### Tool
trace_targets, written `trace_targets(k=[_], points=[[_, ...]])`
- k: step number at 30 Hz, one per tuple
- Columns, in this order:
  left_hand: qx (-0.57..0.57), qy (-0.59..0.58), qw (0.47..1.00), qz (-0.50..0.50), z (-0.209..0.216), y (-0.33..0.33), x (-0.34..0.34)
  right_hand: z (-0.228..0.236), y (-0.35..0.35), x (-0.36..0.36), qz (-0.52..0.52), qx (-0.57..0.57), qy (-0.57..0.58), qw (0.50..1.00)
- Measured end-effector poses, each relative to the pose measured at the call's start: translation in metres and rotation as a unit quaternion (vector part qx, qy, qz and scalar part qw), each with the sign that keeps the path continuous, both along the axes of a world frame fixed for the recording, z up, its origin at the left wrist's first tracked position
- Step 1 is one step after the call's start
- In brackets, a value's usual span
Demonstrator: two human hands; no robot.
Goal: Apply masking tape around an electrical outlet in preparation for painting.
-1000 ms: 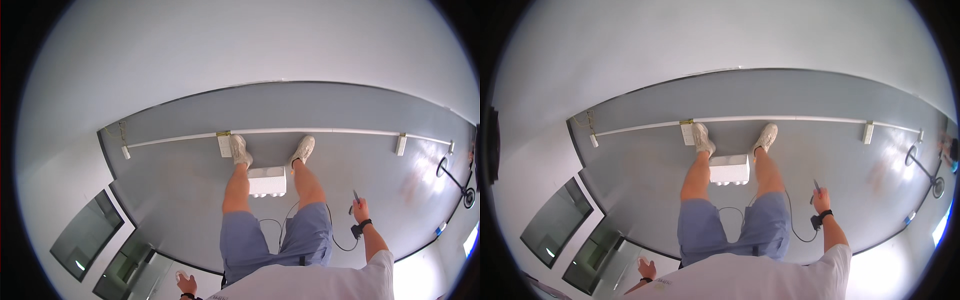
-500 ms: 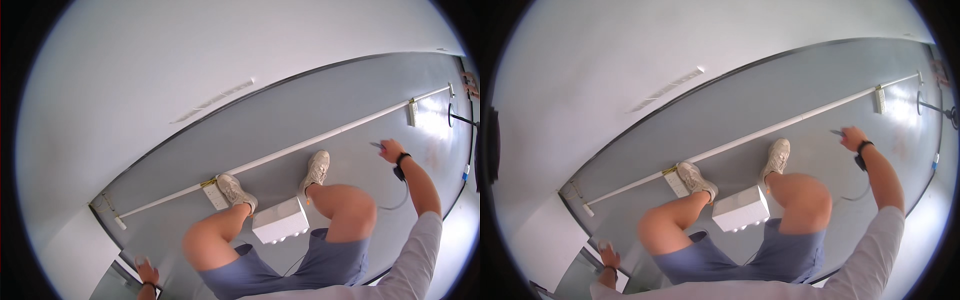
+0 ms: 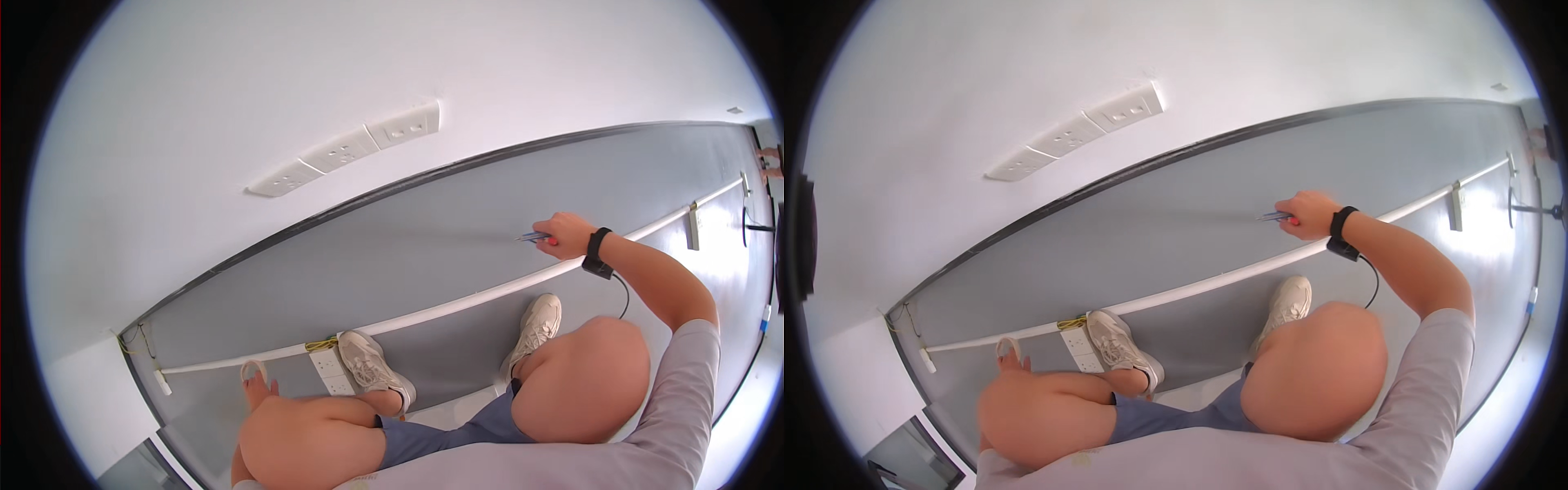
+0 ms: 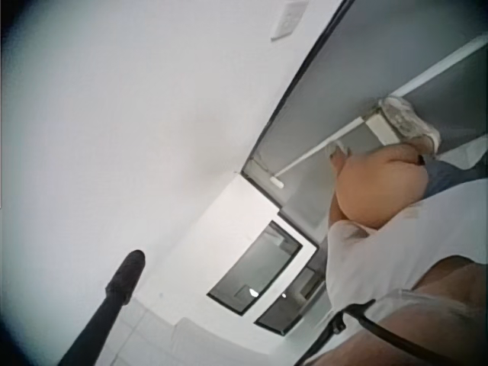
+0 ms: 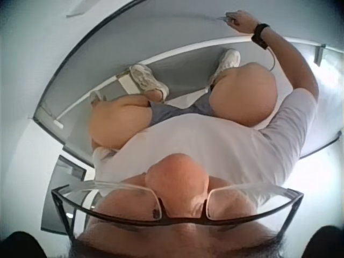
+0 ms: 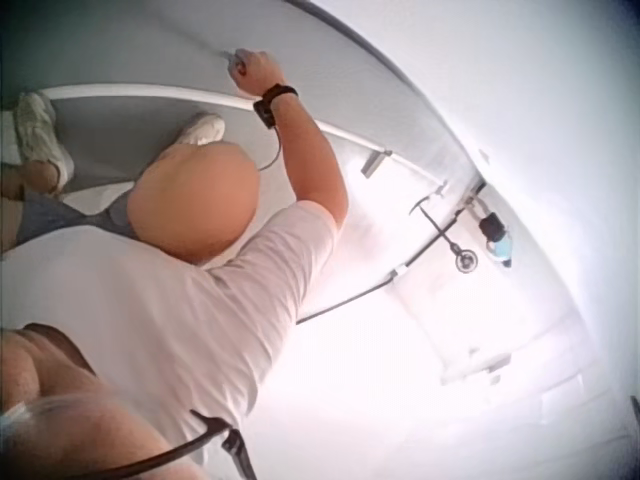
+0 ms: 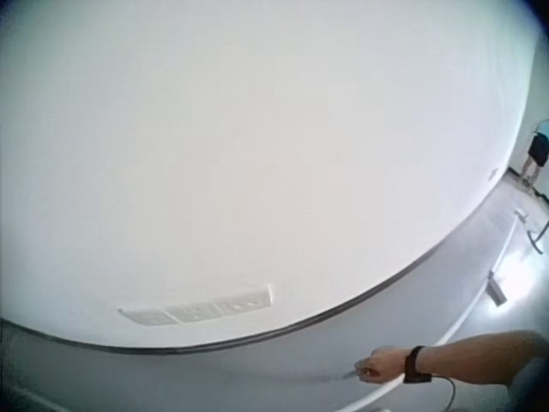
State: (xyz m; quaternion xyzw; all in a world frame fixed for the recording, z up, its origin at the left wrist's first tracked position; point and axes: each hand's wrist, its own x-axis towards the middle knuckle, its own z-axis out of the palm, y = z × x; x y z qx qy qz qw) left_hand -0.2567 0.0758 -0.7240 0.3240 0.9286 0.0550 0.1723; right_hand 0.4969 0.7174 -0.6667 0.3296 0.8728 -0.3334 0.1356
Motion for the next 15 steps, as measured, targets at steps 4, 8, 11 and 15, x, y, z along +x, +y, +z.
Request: trace_targets(k=[4, 8, 11, 15], points=[[-0.143, -0.038, 0.975, -0.167, 0.017, 0.18, 0.138, 0.039, 0.009, -0.002, 0.059, -0.006, -0.075, 0.995], [-0.042, -0.016, 0.978, -0.202, 0.115, 0.237, 0.139, 0.041, 0.003, -0.063, 0.042, -0.013, 0.027, 0.999], [-0.008, -0.128, 0.967, -0.221, 0.144, 0.26, 0.143, 0.062, -0.011, -0.09, -0.006, -0.017, 0.089, 0.996], [-0.11, -0.172, 0.916, -0.344, 0.179, 0.336, 0.17, 0.1, -0.022, -0.108, 0.025, -0.002, 0.088, 0.996]])
